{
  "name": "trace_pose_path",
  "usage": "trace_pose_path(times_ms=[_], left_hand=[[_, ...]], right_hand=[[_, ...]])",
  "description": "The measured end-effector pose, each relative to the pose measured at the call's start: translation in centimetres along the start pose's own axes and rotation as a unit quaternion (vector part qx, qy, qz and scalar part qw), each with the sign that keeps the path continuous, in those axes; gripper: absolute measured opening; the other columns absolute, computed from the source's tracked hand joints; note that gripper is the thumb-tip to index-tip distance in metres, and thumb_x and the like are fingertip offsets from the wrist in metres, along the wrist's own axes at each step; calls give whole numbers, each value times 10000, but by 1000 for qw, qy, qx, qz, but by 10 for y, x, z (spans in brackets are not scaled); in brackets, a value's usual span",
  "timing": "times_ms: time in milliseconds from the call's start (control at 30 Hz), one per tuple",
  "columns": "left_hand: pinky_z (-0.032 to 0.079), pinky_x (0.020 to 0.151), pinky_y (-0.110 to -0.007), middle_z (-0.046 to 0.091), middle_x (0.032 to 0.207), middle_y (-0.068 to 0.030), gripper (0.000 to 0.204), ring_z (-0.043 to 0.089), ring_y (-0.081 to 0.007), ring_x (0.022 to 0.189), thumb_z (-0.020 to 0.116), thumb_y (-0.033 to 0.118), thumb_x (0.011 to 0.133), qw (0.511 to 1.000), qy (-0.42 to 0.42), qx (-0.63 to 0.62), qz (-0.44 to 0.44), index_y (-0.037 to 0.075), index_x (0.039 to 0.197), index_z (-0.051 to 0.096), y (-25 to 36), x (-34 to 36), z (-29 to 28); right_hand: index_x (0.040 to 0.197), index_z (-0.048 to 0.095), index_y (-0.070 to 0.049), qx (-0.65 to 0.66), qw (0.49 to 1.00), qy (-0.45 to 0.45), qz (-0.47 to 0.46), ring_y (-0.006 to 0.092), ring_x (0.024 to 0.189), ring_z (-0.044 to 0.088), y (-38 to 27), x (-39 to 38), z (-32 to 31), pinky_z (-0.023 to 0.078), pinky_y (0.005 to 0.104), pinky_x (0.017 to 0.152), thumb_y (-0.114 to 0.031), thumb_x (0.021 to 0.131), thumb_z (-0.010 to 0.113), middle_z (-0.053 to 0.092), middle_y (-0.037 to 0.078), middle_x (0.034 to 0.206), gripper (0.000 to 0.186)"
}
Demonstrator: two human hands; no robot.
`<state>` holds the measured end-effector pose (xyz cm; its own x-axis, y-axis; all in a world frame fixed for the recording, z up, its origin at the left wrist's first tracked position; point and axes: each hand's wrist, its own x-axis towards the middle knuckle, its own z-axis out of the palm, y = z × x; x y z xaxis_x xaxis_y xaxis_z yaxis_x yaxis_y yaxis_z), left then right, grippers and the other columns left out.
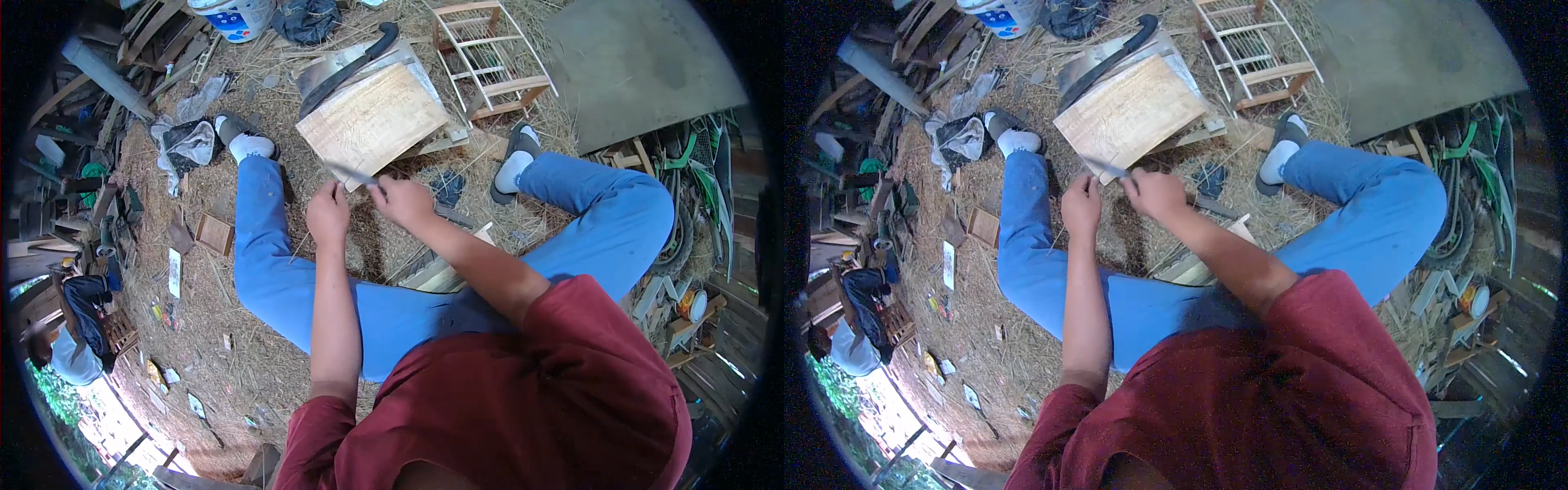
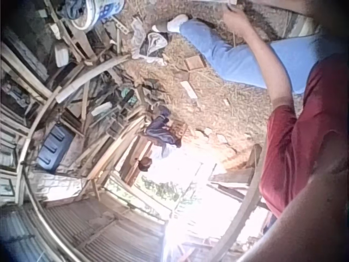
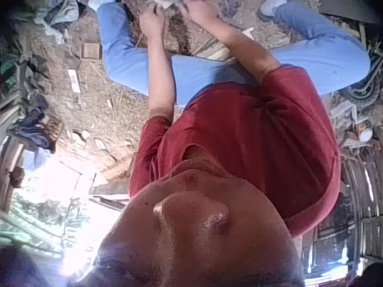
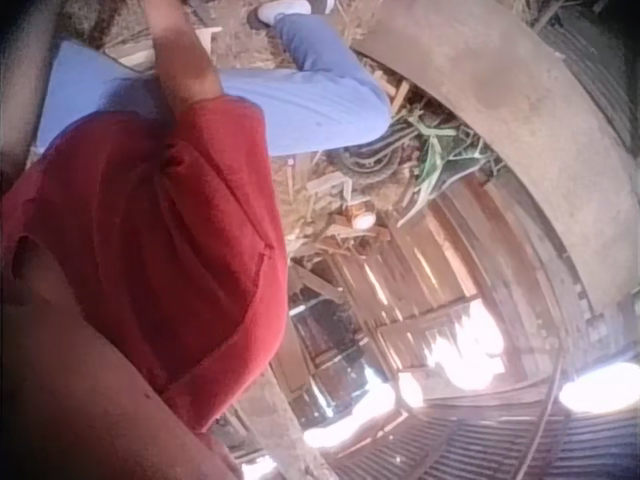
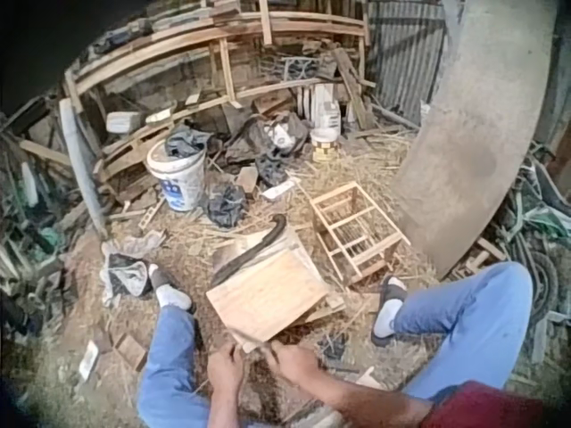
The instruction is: The person shapes and finishes small wooden components using a knife and a sharpening stone. The person scrapes a thin wooden stick with the knife and rubs the knife blade against a whetstone while holding a partially assembled bird cage nearby.
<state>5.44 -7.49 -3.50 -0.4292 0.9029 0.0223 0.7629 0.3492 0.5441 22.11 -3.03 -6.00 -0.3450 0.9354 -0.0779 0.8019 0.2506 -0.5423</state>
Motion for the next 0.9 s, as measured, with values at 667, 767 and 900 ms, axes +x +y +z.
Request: trace_pose_path(times_ms=[667, 767, 900], left_hand=[[532, 711, -473, 717, 912, -197, 200, 690, -412, 828, 634, 238, 962, 1000, -12, -6, -13, 48, 976, 697, 0, 1, 2], [529, 725, -478, 713, 925, -210, 219, 689, -419, 845, 620, 245, 968, 1000, -8, -12, 2, 46, 996, 709, -3, 3, 4], [523, 729, -479, 703, 920, -225, 233, 683, -427, 847, 616, 250, 971, 1000, -13, -17, 10, 40, 1003, 712, -14, 4, 5]], right_hand=[[846, 650, -82, -18, 999, -23, -27, 406, 652, 688, 11, 3, -4, 553, 520, 593, -461, 980, 554, 681, 189, 686, 413], [866, 652, -86, 9, 998, -1, 64, 406, 654, 689, 9, 12, -4, 555, 523, 600, -458, 976, 559, 682, 189, 687, 399], [842, 650, -86, -5, 999, -23, -27, 404, 655, 689, 3, 4, -4, 555, 522, 601, -460, 977, 558, 677, 183, 676, 408]])
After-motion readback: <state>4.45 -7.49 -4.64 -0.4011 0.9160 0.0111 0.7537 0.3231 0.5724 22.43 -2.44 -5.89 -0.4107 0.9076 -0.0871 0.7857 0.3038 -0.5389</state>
